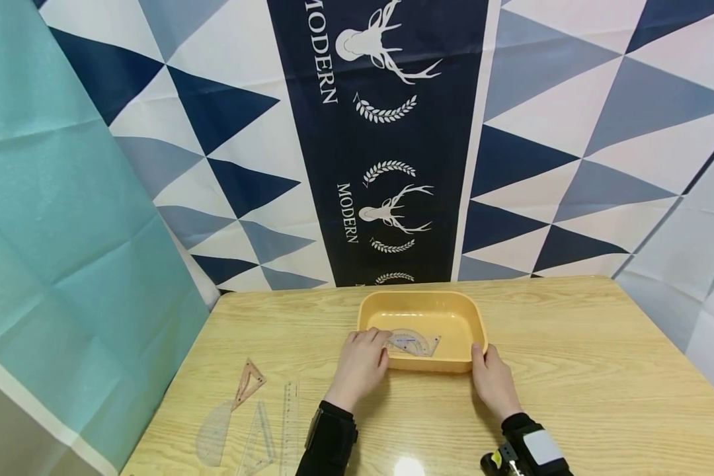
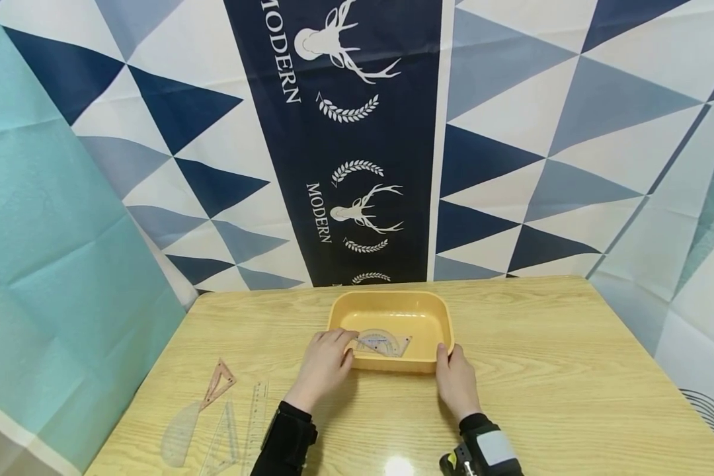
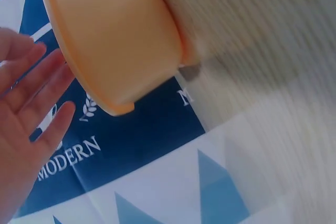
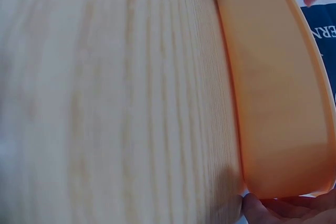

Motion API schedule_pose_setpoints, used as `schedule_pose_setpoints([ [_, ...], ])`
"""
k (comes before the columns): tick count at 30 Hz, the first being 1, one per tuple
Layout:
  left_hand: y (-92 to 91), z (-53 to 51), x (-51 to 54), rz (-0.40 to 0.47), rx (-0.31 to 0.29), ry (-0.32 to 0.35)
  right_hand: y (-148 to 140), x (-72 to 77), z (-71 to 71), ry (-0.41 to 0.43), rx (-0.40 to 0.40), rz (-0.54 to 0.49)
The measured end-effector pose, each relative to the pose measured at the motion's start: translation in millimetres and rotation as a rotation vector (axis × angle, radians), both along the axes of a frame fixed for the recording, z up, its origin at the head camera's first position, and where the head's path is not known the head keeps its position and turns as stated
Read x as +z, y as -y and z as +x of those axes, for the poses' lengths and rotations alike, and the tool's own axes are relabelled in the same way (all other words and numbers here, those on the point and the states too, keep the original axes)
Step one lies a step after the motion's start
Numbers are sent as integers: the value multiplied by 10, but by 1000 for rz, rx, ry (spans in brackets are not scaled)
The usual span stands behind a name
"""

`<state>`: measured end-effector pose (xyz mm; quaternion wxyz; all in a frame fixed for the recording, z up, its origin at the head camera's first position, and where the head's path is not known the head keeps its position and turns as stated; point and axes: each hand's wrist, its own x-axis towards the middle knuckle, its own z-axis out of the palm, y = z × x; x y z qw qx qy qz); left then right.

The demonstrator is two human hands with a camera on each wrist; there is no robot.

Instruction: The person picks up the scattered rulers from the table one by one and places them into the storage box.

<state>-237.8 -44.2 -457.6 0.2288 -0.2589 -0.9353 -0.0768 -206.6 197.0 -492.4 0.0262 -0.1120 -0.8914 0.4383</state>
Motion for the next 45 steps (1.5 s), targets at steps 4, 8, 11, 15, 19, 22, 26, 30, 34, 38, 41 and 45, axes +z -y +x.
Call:
schedule_pose_setpoints([
  [4,79,24,-8,70,123,-46,9,14,1,4,2,9],
  [8,180,43,-34,168,268,-73,13,19,1,-2,3,17],
  [11,264,59,-58,220,341,-99,11,19,3,-6,5,16],
  [15,374,94,-79,258,415,-122,6,22,6,-3,4,15],
  [19,488,127,-109,274,558,-74,4,24,0,1,1,18],
  [22,581,168,-127,271,672,29,5,22,5,-1,0,19],
  [26,686,219,-130,275,734,148,4,18,9,-12,1,22],
  [30,760,248,-141,294,746,216,4,19,7,-17,4,24],
  [34,805,271,-149,324,768,285,4,21,8,-15,5,25],
  [38,828,299,-153,350,787,357,4,23,12,-18,4,25],
  [41,839,317,-163,367,792,399,2,22,11,-19,3,26],
  [45,855,324,-183,385,788,418,-2,19,8,-19,2,29],
])
